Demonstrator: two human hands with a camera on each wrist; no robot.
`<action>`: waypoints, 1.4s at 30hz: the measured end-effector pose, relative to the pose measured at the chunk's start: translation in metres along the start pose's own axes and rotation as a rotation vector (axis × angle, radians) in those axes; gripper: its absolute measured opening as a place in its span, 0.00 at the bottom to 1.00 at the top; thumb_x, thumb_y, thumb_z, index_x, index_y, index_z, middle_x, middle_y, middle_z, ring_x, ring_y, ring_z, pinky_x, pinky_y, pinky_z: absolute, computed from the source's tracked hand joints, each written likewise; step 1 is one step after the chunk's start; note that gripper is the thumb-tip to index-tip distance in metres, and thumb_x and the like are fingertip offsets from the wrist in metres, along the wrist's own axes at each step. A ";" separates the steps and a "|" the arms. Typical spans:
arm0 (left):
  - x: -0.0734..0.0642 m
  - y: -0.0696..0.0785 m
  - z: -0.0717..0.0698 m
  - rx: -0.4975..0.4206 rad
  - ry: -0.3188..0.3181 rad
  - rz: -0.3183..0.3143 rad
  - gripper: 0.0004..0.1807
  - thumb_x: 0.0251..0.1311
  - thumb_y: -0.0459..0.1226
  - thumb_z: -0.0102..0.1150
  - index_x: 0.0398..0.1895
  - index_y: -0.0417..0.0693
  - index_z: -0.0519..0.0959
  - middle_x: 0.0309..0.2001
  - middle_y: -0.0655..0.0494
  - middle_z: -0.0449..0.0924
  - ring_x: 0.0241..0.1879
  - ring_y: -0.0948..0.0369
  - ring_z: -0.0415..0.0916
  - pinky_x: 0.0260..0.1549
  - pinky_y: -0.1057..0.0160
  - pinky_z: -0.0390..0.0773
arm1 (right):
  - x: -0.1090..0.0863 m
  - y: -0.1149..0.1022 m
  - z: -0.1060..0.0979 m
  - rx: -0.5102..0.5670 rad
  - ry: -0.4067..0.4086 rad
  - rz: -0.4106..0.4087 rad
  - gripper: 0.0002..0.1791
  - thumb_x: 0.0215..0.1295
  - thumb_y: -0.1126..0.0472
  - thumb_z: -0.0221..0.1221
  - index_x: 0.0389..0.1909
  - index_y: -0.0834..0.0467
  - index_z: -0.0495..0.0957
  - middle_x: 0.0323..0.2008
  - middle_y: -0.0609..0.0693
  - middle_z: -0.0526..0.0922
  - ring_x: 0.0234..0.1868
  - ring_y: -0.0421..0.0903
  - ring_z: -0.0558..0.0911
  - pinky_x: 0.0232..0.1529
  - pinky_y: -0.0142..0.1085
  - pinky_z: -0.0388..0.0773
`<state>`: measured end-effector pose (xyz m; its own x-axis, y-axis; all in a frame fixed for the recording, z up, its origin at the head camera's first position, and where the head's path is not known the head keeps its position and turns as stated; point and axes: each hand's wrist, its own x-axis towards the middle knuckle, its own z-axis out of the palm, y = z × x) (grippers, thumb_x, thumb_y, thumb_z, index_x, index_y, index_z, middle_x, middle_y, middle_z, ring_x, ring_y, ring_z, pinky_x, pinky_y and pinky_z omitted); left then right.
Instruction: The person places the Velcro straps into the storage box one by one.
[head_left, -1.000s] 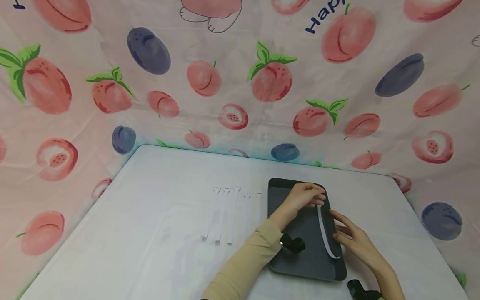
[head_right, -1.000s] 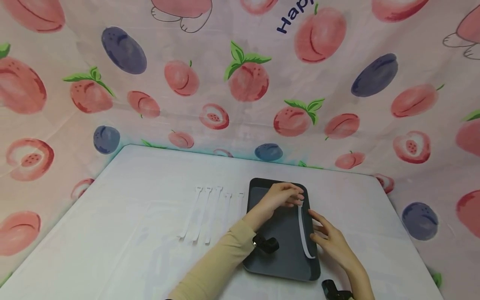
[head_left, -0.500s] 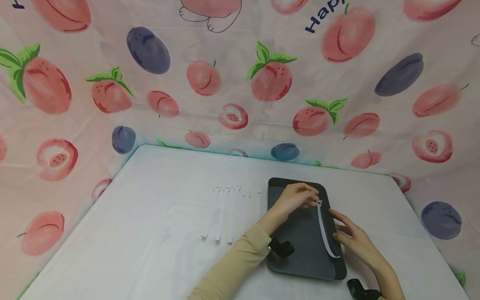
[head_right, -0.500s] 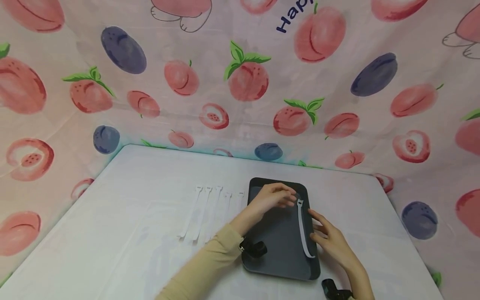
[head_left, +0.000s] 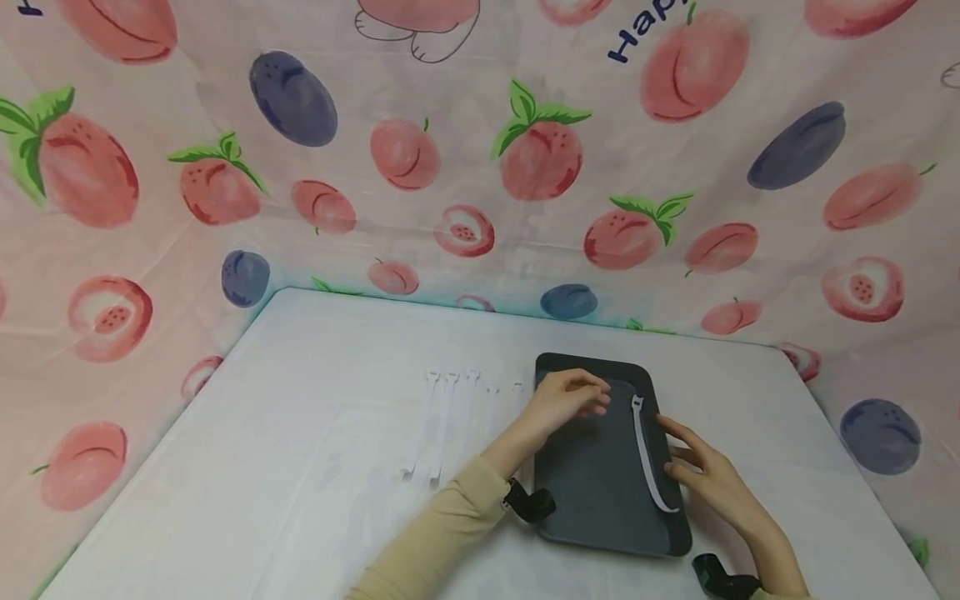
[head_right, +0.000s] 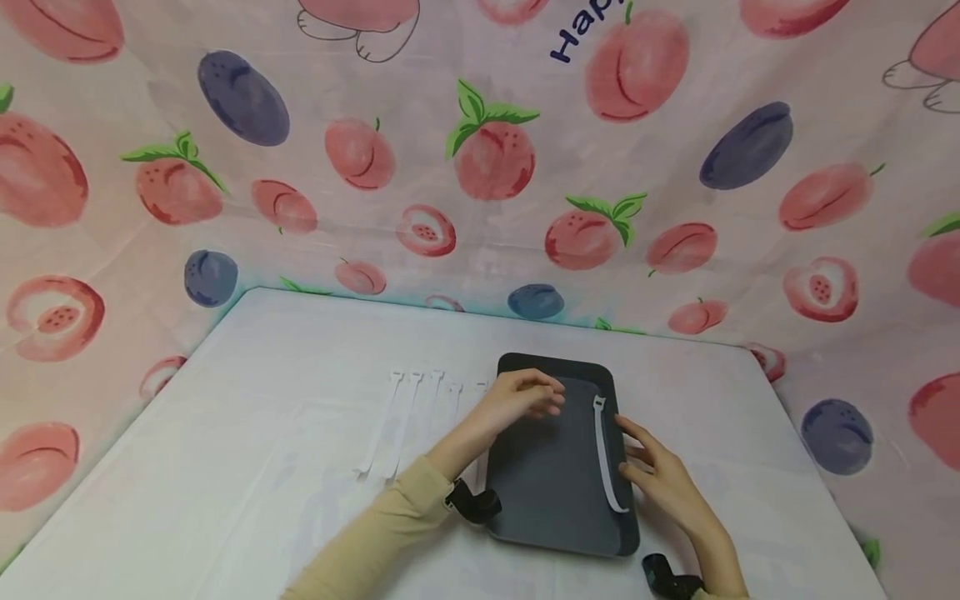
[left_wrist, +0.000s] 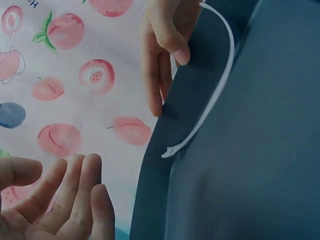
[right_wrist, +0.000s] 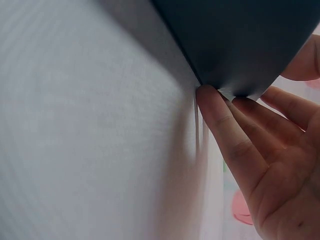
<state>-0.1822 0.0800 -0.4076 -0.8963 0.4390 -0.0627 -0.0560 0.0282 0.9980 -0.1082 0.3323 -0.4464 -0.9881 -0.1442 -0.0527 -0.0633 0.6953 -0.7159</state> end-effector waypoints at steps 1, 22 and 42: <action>-0.002 -0.001 -0.002 0.008 0.003 0.003 0.12 0.67 0.40 0.54 0.47 0.45 0.82 0.43 0.47 0.86 0.40 0.55 0.85 0.48 0.55 0.81 | 0.000 0.000 0.000 0.002 -0.002 0.005 0.35 0.67 0.61 0.54 0.74 0.50 0.55 0.69 0.67 0.64 0.59 0.70 0.74 0.52 0.66 0.70; -0.033 -0.010 -0.053 0.099 0.082 -0.035 0.14 0.68 0.39 0.51 0.49 0.41 0.80 0.46 0.40 0.84 0.42 0.52 0.84 0.48 0.51 0.80 | -0.001 0.000 0.001 0.010 -0.009 0.023 0.35 0.68 0.60 0.53 0.74 0.50 0.54 0.70 0.66 0.61 0.60 0.71 0.73 0.51 0.64 0.73; -0.052 -0.010 -0.099 0.181 0.200 -0.046 0.15 0.67 0.37 0.50 0.49 0.40 0.80 0.45 0.42 0.84 0.40 0.56 0.85 0.43 0.59 0.81 | 0.000 -0.001 0.000 0.001 -0.009 0.027 0.35 0.68 0.60 0.53 0.74 0.49 0.54 0.69 0.67 0.62 0.60 0.72 0.72 0.51 0.66 0.70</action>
<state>-0.1788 -0.0321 -0.4139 -0.9648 0.2478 -0.0882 -0.0350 0.2116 0.9767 -0.1077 0.3315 -0.4457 -0.9882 -0.1316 -0.0788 -0.0360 0.6983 -0.7149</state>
